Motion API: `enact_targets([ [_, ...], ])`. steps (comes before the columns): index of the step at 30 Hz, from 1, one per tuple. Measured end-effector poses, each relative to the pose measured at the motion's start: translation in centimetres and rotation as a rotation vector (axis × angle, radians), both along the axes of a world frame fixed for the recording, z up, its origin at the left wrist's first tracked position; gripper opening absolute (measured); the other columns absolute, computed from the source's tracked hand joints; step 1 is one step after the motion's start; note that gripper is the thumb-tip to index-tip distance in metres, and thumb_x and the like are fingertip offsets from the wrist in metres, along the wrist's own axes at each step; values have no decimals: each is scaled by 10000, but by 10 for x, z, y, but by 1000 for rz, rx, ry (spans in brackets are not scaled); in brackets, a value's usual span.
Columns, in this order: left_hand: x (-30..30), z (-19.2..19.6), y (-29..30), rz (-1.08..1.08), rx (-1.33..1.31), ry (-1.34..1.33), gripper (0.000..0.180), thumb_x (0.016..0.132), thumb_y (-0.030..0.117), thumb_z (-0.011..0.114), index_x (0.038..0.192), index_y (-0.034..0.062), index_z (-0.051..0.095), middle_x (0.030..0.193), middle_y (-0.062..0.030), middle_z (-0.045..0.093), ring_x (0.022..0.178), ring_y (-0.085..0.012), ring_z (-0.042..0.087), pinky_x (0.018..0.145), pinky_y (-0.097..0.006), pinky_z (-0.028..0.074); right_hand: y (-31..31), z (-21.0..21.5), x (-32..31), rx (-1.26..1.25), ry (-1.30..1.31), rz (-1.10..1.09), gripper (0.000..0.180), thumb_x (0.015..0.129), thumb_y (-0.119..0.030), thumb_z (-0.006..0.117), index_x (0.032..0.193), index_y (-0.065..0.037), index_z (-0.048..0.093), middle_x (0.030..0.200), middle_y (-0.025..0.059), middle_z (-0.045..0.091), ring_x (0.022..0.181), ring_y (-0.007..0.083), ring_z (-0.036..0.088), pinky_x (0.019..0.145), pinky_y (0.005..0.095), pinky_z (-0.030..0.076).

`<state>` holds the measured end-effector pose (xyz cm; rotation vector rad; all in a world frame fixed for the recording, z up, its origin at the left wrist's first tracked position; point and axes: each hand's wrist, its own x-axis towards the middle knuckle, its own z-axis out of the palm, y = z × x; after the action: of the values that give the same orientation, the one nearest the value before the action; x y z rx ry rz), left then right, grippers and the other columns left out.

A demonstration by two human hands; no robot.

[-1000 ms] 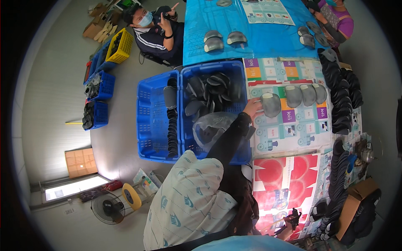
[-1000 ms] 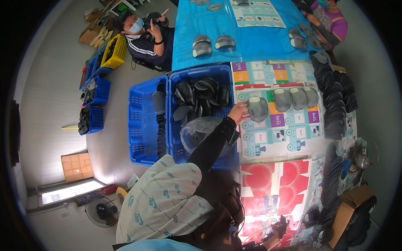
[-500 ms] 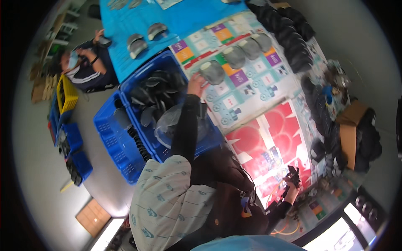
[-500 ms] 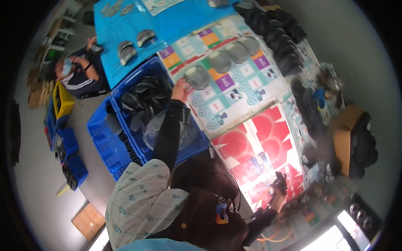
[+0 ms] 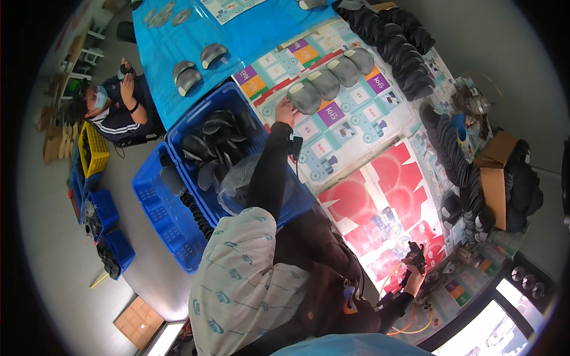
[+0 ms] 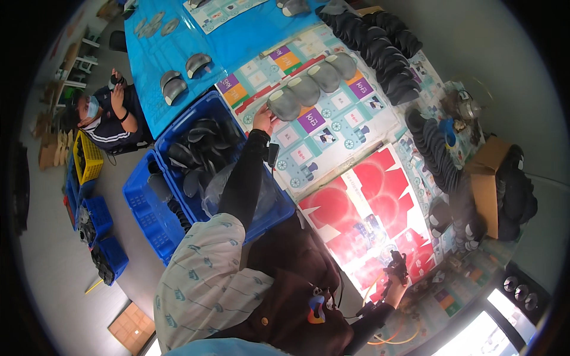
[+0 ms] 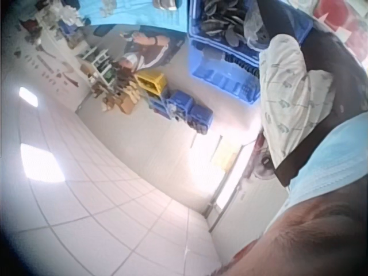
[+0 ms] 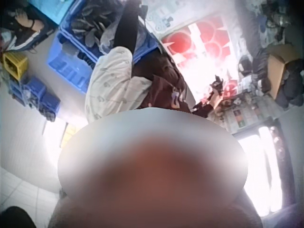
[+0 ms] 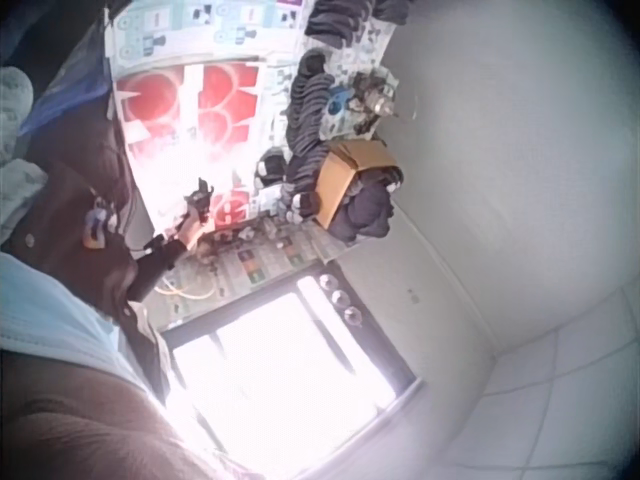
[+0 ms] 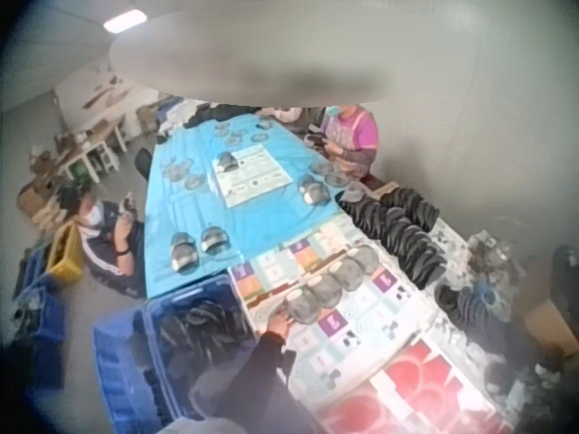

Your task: The worker uses a handheld grinding tool to polish the edges of metal shoe toe caps at a workstation.

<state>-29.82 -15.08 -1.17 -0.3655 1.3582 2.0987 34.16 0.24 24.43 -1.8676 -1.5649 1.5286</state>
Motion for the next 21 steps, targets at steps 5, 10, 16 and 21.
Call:
enact_targets([
  [5,19,38,-3,21,-25,11,395,1004,174,408,1377,93,511,1258,-62,611,1106,-232,605,881,-446,522,-1,5,17,-47,-46,14,203,704,-26,569,838,-4,719,830,15,688,715,136,575,642,254,415],
  [10,116,176,-40,-255,340,283,528,997,367,483,1402,30,440,1230,-171,635,1075,-281,639,917,-428,519,5,6,31,37,63,104,229,691,-29,572,868,12,711,849,52,696,823,198,637,754,289,461],
  [16,355,318,-56,-1276,779,757,508,1079,347,328,1396,-30,455,1204,-168,634,1079,-263,631,921,-368,519,8,-22,42,-19,212,355,282,706,-7,570,966,-3,679,850,29,675,745,156,618,641,270,485],
  [21,495,370,-45,-1684,952,689,931,952,715,282,1518,-25,287,1431,-179,515,1271,-276,541,1015,-392,477,-4,-41,79,121,389,704,280,755,-102,629,1006,7,686,923,44,676,664,139,603,500,241,450],
])
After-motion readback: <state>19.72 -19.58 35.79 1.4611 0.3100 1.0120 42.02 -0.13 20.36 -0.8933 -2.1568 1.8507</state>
